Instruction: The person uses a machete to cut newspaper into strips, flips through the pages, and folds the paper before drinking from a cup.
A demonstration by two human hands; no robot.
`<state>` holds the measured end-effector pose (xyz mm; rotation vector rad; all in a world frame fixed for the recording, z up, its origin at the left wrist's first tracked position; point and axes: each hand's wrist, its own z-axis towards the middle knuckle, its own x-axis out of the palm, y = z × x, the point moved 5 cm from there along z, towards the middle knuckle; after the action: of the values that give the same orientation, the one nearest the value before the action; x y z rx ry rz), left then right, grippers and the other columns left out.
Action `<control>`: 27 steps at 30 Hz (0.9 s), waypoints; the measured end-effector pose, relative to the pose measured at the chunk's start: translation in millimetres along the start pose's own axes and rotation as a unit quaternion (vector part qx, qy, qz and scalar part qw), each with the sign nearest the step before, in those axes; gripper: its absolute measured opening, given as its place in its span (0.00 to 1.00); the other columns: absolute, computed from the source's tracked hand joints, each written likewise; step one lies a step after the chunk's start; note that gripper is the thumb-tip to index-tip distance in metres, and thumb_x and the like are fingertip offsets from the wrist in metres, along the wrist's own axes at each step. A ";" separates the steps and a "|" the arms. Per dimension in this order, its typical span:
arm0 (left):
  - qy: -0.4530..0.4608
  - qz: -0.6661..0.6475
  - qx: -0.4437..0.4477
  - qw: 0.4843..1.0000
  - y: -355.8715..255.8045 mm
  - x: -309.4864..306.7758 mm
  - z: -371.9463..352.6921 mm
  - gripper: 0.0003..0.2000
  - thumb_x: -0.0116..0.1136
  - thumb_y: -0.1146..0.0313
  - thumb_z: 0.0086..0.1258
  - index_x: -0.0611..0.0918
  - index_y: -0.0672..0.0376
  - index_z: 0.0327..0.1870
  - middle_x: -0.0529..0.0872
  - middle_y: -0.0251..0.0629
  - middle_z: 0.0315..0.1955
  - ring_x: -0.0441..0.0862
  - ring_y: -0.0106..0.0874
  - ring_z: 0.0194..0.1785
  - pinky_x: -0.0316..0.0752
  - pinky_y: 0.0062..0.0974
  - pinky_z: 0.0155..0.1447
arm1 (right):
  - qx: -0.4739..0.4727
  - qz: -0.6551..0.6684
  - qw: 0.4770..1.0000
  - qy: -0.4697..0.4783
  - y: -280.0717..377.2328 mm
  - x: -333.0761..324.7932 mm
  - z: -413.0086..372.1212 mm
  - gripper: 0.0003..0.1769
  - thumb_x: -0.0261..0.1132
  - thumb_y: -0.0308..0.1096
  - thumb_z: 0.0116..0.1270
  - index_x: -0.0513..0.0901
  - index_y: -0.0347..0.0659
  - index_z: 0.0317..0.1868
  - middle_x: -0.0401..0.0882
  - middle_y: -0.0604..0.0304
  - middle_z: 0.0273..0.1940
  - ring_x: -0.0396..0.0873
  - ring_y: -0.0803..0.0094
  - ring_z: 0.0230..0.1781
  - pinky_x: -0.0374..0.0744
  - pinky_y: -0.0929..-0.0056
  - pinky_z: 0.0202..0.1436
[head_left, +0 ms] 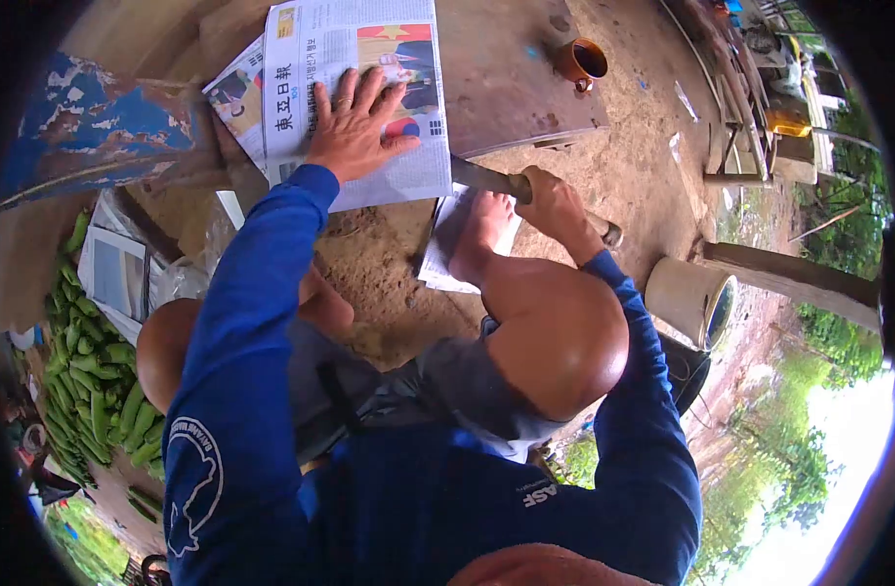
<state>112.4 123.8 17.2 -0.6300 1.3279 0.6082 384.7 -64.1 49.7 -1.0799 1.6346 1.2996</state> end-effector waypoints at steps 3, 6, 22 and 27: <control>-0.019 -0.020 0.034 0.999 0.8 2.9 -2.2 0.45 0.44 0.23 0.69 0.63 0.39 0.82 0.54 0.39 0.83 0.47 0.52 0.84 0.38 0.76 0.78 | 0.029 -0.010 0.999 0.044 -16.8 -16.6 -12.8 0.18 0.71 0.36 0.58 0.80 0.42 0.47 0.86 0.45 0.43 0.85 0.44 0.46 0.83 0.50 0.48; -0.026 -0.011 0.053 0.998 -5.0 4.8 0.1 0.45 0.44 0.23 0.69 0.61 0.39 0.83 0.55 0.38 0.83 0.48 0.52 0.84 0.40 0.76 0.78 | 0.019 0.007 0.999 0.040 -18.9 -13.8 -27.3 0.17 0.71 0.36 0.58 0.80 0.41 0.47 0.86 0.45 0.43 0.85 0.43 0.46 0.83 0.49 0.48; -0.015 -0.006 0.098 0.995 -7.4 -0.1 -1.9 0.47 0.49 0.23 0.66 0.61 0.39 0.83 0.57 0.39 0.82 0.50 0.49 0.84 0.41 0.73 0.79 | 0.070 0.044 0.997 -0.001 -25.0 20.3 -35.2 0.20 0.72 0.36 0.57 0.81 0.40 0.49 0.86 0.43 0.40 0.86 0.43 0.42 0.83 0.51 0.46; 0.013 -0.021 0.129 0.991 -0.1 -5.7 -20.4 0.46 0.53 0.28 0.68 0.62 0.45 0.83 0.55 0.39 0.83 0.47 0.48 0.85 0.38 0.68 0.81 | 0.007 0.059 0.997 0.042 -11.8 23.2 -38.3 0.23 0.70 0.37 0.56 0.78 0.41 0.53 0.86 0.41 0.42 0.85 0.39 0.42 0.83 0.46 0.47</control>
<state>97.9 108.8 20.2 -0.4537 1.3873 0.3869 385.4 -106.6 31.3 -1.0550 1.7907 1.3336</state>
